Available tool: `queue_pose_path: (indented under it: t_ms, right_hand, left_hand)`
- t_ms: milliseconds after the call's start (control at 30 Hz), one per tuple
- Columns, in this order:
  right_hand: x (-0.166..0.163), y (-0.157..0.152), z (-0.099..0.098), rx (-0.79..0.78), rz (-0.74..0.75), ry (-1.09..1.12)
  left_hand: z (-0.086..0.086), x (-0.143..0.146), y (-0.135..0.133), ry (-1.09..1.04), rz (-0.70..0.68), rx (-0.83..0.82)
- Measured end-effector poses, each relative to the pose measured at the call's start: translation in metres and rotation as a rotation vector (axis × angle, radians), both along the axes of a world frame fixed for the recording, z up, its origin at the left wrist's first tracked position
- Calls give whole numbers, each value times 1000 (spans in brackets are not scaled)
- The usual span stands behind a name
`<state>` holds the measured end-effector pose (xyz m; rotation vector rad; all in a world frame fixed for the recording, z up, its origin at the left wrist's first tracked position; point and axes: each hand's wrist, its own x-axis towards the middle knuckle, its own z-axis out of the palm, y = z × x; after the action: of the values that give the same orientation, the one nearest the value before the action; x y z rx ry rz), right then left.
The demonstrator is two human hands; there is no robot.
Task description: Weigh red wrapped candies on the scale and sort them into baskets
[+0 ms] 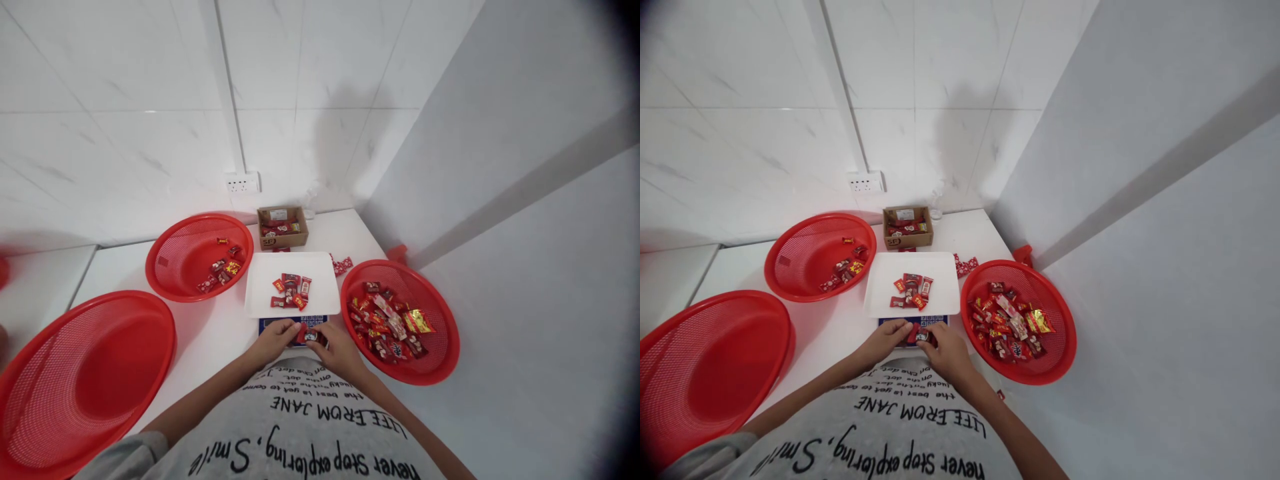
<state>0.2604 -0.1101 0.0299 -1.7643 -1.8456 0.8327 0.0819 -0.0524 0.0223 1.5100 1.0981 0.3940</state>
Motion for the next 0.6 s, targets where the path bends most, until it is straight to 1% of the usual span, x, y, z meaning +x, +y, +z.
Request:
queue_pose_path:
  t_ms: [67,100,133,167,200,267,300,367,467,600]
  right_hand:
    - [13,0,-3,15,-125,26]
    - [22,-1,-6,22,-188,35]
    - [31,-1,-9,32,-241,37]
    - [40,-2,-12,37,-277,28]
    - [48,-4,-16,33,-299,8]
    - [61,-6,-22,21,-317,-29]
    - [64,-7,-24,16,-319,-43]
    - [67,-8,-27,9,-313,-58]
    - [64,-7,-26,-6,-288,-61]
    - [61,-5,-19,-23,-264,-46]
  left_hand:
    - [-7,-14,15,97,113,209]
    - [-12,-25,25,183,188,364]
    - [-16,-38,36,304,241,499]
    - [-21,-52,48,432,273,599]
    - [-25,-68,58,559,276,658]
    - [-32,-99,76,800,251,684]
    - [-33,-113,82,902,235,658]
    - [-34,-138,88,1020,142,588]
    - [-30,-162,90,1050,44,540]
    - [-23,-180,91,1071,21,505]
